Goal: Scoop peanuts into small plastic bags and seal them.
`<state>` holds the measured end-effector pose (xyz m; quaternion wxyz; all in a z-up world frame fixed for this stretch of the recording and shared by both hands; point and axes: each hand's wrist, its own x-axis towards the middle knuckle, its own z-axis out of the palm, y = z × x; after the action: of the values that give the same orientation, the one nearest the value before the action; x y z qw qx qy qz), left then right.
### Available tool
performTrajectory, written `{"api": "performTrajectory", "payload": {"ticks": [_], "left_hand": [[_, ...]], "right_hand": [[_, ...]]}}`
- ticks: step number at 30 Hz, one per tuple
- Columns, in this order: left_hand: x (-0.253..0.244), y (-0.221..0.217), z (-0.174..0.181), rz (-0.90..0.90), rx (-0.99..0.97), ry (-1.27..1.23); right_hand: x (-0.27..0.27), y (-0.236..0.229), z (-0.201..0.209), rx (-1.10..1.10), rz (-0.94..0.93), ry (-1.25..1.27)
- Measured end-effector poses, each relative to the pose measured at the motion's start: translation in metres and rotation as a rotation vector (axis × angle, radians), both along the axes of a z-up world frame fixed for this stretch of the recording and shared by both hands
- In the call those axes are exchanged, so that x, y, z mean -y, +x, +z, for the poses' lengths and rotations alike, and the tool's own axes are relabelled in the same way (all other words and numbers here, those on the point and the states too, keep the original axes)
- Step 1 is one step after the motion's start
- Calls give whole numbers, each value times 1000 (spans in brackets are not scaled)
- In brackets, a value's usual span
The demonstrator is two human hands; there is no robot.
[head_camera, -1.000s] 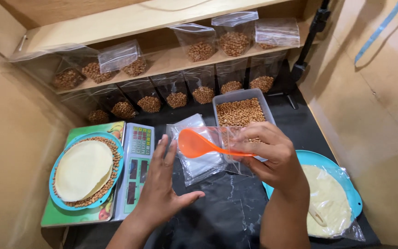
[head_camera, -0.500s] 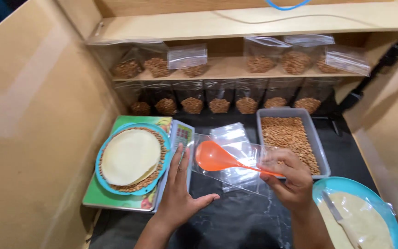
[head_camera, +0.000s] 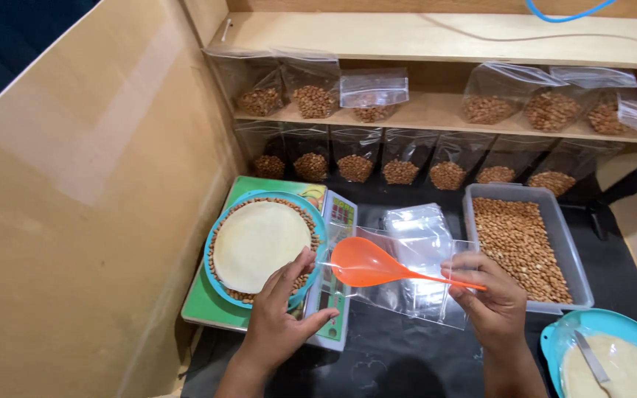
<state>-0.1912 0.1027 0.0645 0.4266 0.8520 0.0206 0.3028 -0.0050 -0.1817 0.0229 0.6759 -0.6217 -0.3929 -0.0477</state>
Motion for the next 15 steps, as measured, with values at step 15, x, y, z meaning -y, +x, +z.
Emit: {"api": "performTrajectory", "payload": {"ticks": [15], "left_hand": [[-45,16,-12,165,24,19]], "right_hand": [[-52,21,-8,-87,88,87]]}}
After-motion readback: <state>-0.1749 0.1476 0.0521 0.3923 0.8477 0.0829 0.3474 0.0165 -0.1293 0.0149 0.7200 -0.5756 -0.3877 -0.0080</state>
